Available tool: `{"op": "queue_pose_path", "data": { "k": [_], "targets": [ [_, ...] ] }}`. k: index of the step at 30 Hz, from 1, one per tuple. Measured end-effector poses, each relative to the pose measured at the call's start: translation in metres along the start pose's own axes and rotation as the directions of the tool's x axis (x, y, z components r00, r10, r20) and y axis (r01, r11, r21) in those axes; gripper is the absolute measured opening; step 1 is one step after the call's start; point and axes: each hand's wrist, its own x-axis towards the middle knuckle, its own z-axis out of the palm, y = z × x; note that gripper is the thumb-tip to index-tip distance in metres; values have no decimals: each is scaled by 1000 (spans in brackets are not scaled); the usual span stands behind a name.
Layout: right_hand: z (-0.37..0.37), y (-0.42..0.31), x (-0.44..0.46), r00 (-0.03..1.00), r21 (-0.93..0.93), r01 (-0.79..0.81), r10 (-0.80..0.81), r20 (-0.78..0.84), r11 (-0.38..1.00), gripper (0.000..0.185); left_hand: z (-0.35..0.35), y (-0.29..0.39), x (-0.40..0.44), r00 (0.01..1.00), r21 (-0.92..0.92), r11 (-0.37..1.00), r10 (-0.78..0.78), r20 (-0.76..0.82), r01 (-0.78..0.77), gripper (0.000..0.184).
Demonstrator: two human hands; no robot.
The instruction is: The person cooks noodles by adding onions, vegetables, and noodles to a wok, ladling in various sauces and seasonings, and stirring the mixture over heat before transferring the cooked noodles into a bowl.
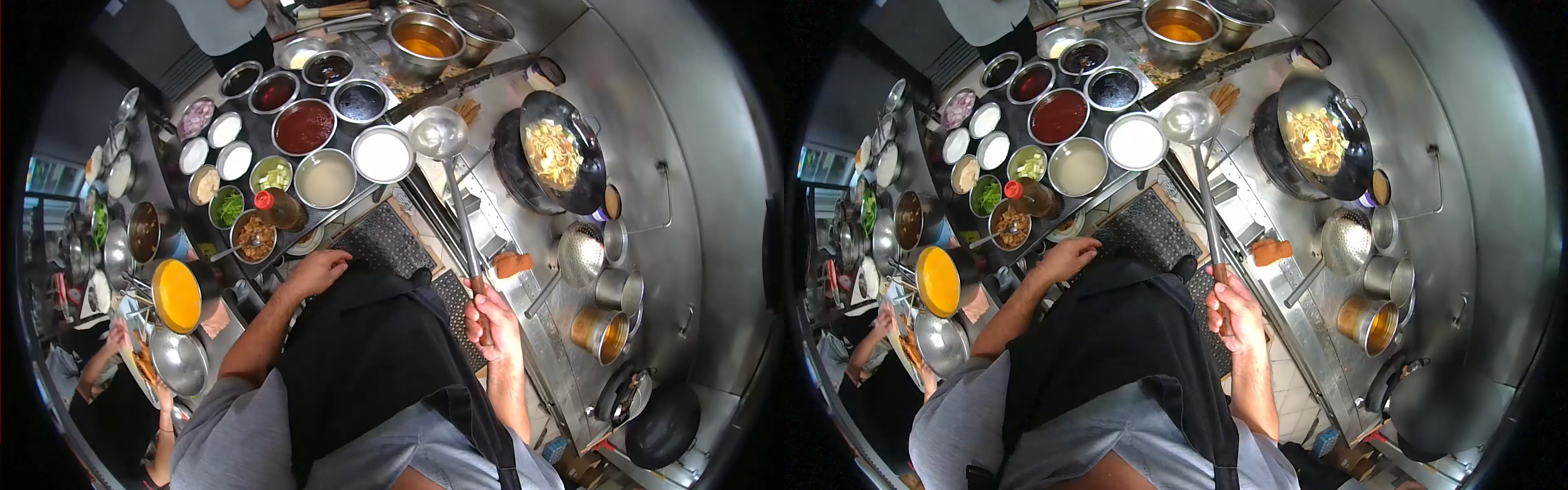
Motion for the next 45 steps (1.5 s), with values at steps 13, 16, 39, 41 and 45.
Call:
{"op": "queue_pose_path", "data": {
  "k": [13,16,39,41,45],
  "targets": [
    [17,29,31,957,-860,-2,-249,-150,511,45,-2,3,1,992,-32,992,126,5,-126,28],
    [10,38,29,869,-997,53,-495,16,60,48,-11,26,9,982,-43,981,190,11,-189,28],
    [-19,42,363,969,-662,208,-245,38,720,17,-2,93,16,899,106,961,-194,-394,254,73],
    [4,33,388,985,-593,85,-156,-69,800,17,12,102,18,869,146,910,-309,-387,389,79],
    [30,33,411,996,-501,-59,18,-88,864,19,51,89,35,829,303,839,-269,-491,451,81]
  ]
}}
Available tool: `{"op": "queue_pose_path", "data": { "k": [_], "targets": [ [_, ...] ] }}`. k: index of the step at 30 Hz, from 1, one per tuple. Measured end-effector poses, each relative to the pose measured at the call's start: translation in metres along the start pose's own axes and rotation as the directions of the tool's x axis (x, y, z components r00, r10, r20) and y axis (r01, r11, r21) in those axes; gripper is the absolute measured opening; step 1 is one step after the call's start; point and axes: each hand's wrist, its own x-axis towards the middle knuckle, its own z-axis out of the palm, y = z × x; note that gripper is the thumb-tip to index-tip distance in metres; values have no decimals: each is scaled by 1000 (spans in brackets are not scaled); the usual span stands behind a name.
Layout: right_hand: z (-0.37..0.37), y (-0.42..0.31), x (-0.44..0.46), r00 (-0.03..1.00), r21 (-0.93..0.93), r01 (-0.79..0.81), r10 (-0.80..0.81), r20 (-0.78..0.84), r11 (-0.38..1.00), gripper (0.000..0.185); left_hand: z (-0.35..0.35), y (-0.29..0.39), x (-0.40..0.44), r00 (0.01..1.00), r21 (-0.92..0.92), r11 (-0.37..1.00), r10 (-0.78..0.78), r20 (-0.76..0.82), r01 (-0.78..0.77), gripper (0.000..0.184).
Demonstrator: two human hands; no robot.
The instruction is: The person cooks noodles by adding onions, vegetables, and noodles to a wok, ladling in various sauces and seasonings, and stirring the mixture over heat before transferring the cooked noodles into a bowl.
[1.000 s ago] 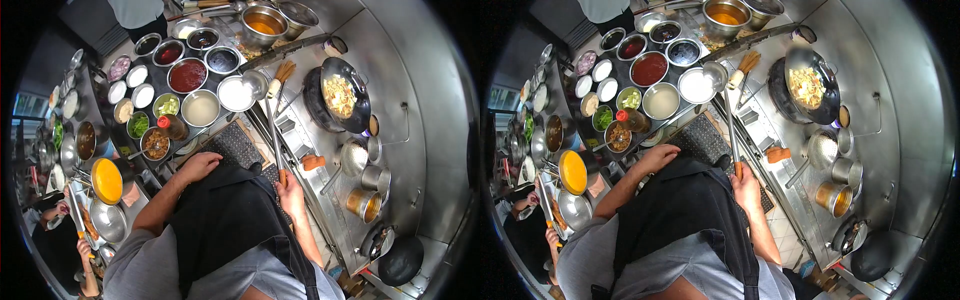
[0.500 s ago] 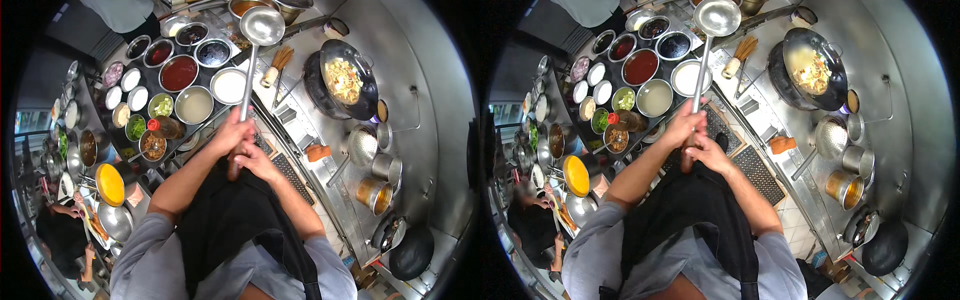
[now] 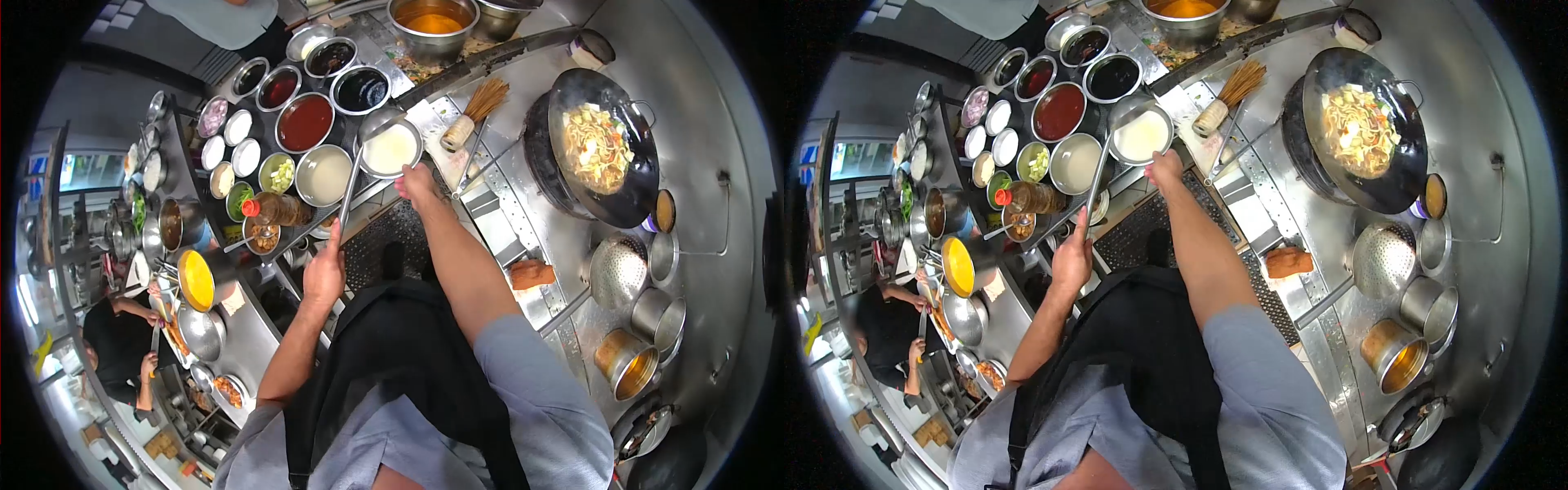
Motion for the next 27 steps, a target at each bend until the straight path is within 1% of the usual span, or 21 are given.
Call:
{"op": "queue_pose_path", "data": {
  "k": [1,2,5,6,8,9,12,14,15,16,18,20,23,24,27],
  "targets": [
    [3,-1,1,1000,18,-20,20,11,1000,20,4,5,0,999,54,998,-41,20,40,81],
    [4,0,0,1000,33,11,-11,6,999,19,7,9,-2,996,106,991,-83,40,79,82],
    [5,4,-2,998,130,55,-59,26,990,17,12,30,-11,984,-3,991,-132,124,133,83],
    [5,6,-4,999,185,31,-35,20,982,17,11,38,-14,987,-77,991,-101,126,111,84],
    [9,3,-7,1000,297,-14,11,11,955,18,7,50,-16,984,-145,981,-110,141,131,84],
    [11,2,-8,1000,319,-12,7,17,948,18,5,55,-18,982,-177,974,-115,150,141,84],
    [11,5,-7,999,386,-27,17,29,922,18,-10,66,-22,977,-267,951,-104,186,152,85],
    [13,0,-6,999,425,-48,33,44,904,18,-12,67,-33,974,-258,957,-79,210,134,84],
    [15,-3,-3,998,429,-45,19,64,902,18,-13,68,-37,973,-253,959,-68,222,125,84],
    [16,-2,1,996,433,-45,10,84,900,18,-19,74,-38,961,-189,969,-106,257,157,85],
    [14,4,4,994,425,-43,-2,106,904,18,-18,72,-39,966,-198,967,-111,231,159,84],
    [6,-2,-1,991,381,-40,-13,133,924,18,-19,72,-38,978,-252,959,-82,190,130,83],
    [-2,-3,-1,990,318,-29,-18,143,947,20,-39,83,-42,969,-202,962,-142,202,183,81],
    [-3,-2,0,989,296,-26,-18,145,955,20,-42,85,-43,973,-221,958,-144,182,183,81],
    [-6,-1,-3,991,191,4,-30,133,982,21,-47,87,-30,967,-147,965,-194,163,218,80]
  ]
}}
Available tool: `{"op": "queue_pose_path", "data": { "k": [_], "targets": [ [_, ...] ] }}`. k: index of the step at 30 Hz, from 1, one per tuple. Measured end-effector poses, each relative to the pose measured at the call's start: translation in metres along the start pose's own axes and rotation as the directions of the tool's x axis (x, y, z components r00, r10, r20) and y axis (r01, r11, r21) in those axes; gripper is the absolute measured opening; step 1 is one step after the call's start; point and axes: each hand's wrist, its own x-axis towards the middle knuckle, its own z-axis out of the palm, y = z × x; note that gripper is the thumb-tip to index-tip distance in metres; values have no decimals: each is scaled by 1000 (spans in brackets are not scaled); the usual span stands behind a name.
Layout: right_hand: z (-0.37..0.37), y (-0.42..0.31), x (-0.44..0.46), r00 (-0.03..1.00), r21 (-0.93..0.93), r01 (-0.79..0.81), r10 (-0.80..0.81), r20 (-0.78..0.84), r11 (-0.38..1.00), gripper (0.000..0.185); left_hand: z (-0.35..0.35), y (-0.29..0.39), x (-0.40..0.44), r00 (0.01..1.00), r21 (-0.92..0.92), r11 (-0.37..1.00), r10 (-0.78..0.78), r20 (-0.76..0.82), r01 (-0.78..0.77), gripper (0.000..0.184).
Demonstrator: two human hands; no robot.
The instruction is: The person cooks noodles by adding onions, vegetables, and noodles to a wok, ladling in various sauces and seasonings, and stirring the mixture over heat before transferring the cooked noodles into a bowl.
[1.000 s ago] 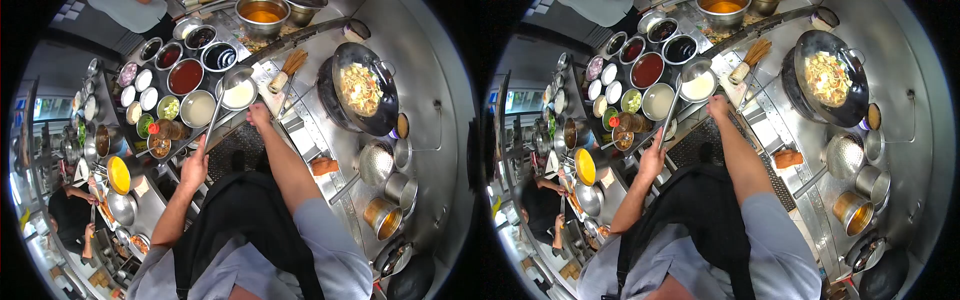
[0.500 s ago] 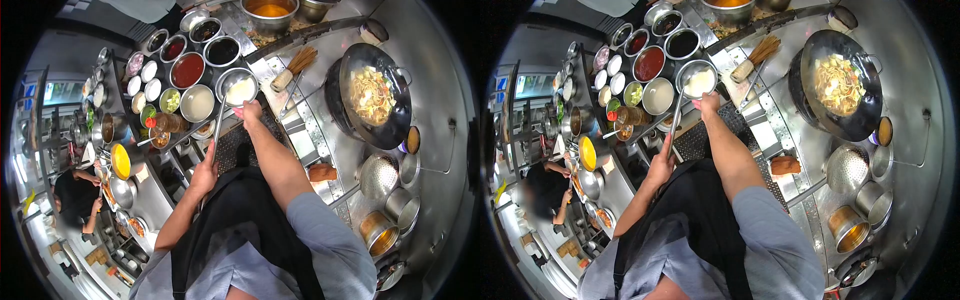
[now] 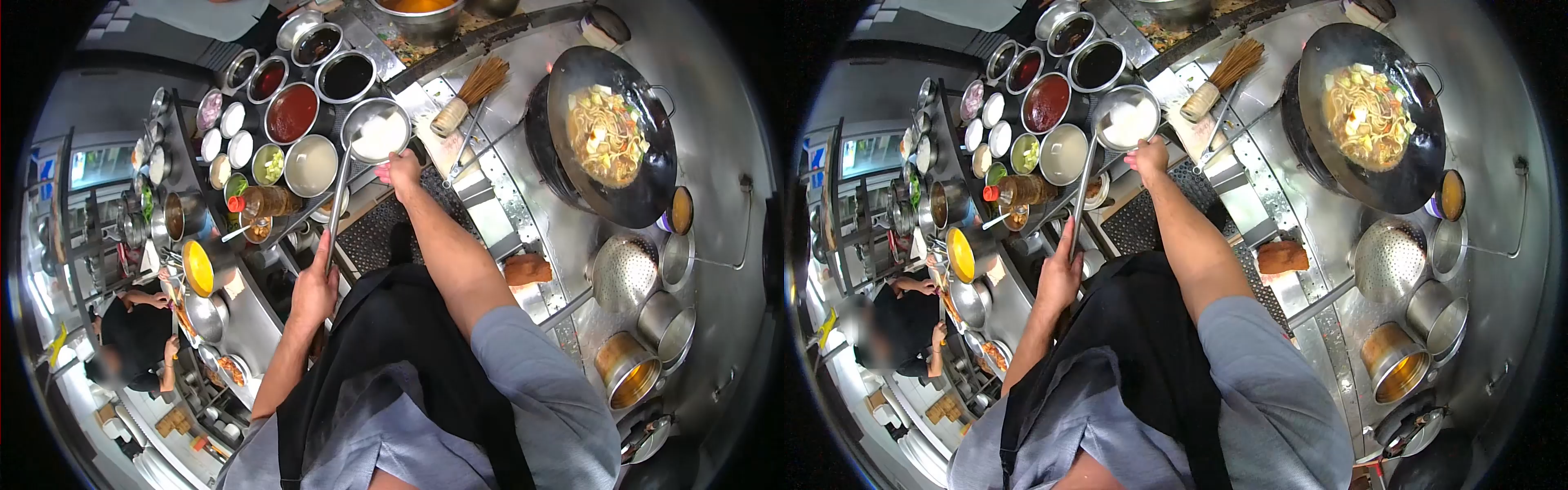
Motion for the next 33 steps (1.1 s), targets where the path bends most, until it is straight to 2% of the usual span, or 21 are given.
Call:
{"op": "queue_pose_path", "data": {
  "k": [5,8,9,12,15,21,24,30,33],
  "targets": [
    [4,-1,1,996,-66,59,-63,-68,996,16,16,-7,40,997,131,989,75,-17,-72,81],
    [2,-1,9,993,-77,73,-79,-83,994,15,36,-16,46,991,67,990,129,-30,-127,84],
    [2,0,11,994,-81,71,-77,-78,994,16,35,-20,45,992,107,986,125,13,-125,86],
    [4,1,10,996,-30,45,-47,-77,999,16,27,-21,42,984,79,981,174,39,-177,86],
    [7,-3,2,996,-7,37,-37,-81,999,15,16,-7,35,986,65,989,122,110,-129,86],
    [3,1,6,999,41,24,-22,-33,999,15,12,-14,29,980,81,983,155,126,-166,88],
    [1,2,10,997,33,52,-50,-56,998,16,7,-6,23,982,100,989,93,167,-111,87],
    [-2,-5,11,996,113,46,-38,-75,993,15,1,-8,11,977,145,978,122,176,-148,86],
    [-5,-11,7,997,95,28,-21,-75,995,16,-3,-8,6,977,204,966,120,178,-156,87]
  ]
}}
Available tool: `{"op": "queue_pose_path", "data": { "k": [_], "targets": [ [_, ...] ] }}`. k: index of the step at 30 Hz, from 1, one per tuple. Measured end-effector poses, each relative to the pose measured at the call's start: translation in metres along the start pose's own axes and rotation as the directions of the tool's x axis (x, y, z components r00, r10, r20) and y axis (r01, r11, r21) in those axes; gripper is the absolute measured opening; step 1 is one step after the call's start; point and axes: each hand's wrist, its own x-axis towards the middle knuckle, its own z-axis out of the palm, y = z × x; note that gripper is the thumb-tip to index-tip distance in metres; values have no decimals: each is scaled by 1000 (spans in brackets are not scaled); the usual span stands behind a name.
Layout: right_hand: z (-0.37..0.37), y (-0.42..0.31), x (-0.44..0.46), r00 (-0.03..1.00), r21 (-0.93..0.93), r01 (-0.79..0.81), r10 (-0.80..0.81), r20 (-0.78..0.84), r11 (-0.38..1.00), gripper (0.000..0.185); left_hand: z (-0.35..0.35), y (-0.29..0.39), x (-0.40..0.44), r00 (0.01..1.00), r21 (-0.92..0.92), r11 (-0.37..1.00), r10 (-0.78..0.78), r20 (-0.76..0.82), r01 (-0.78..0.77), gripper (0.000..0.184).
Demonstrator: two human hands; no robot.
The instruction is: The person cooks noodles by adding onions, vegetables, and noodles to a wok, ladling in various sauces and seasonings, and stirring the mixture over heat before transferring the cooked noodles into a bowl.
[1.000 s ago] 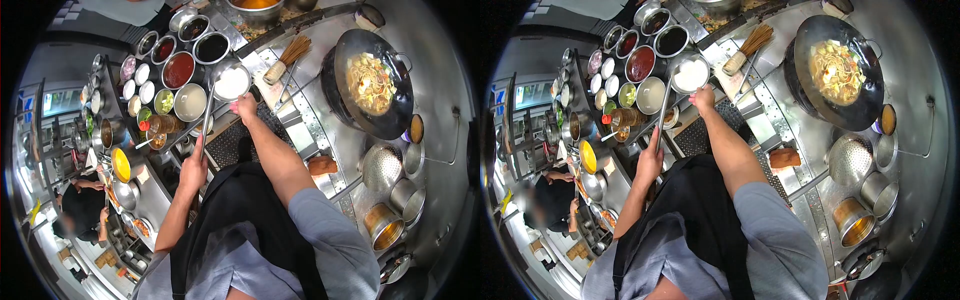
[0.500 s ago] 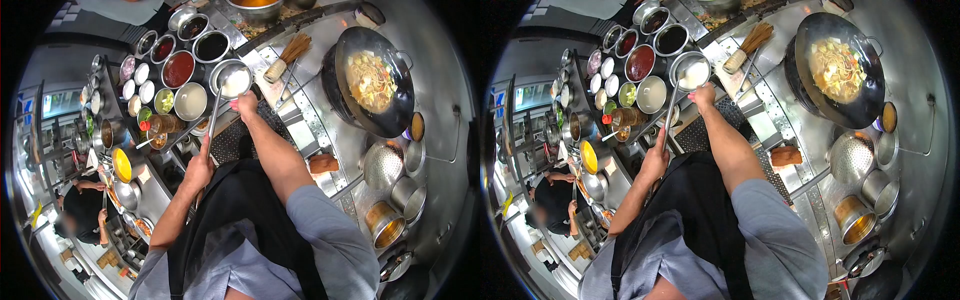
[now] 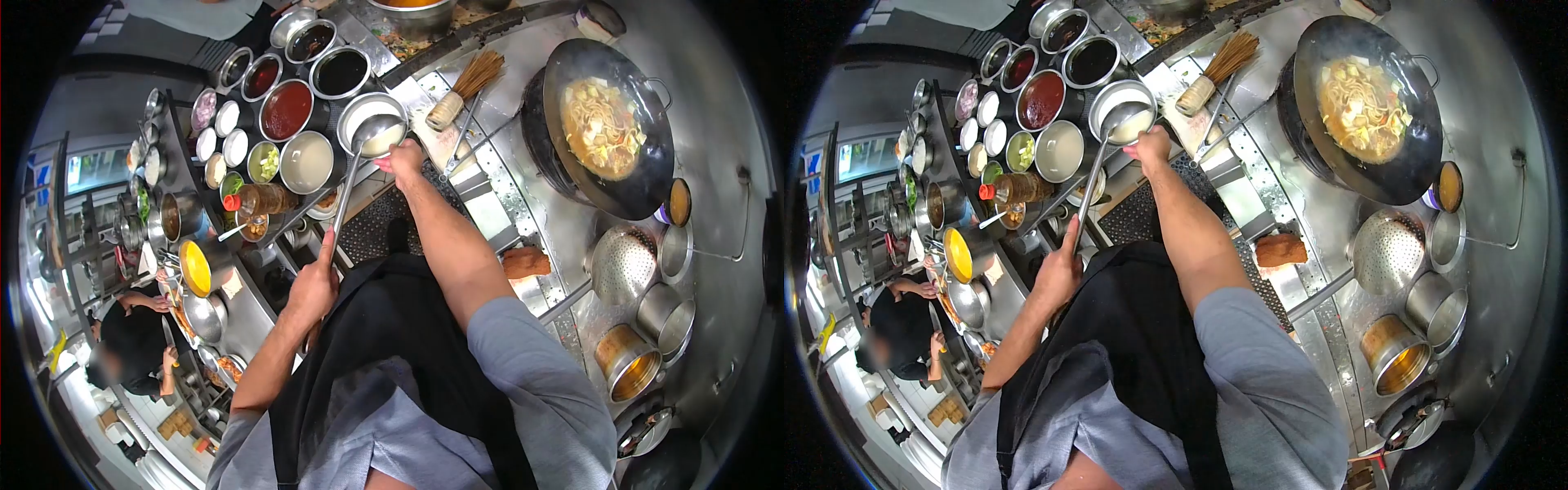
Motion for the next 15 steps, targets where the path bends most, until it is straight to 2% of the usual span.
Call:
{"op": "queue_pose_path", "data": {
  "k": [7,15],
  "targets": [
    [-10,-1,9,996,-53,-68,71,60,996,18,-38,-2,-20,1000,-39,999,-26,-1,26,84],
    [-14,-1,5,990,-181,-83,101,98,980,19,-14,-6,4,985,-40,999,-36,-166,30,80]
  ]
}}
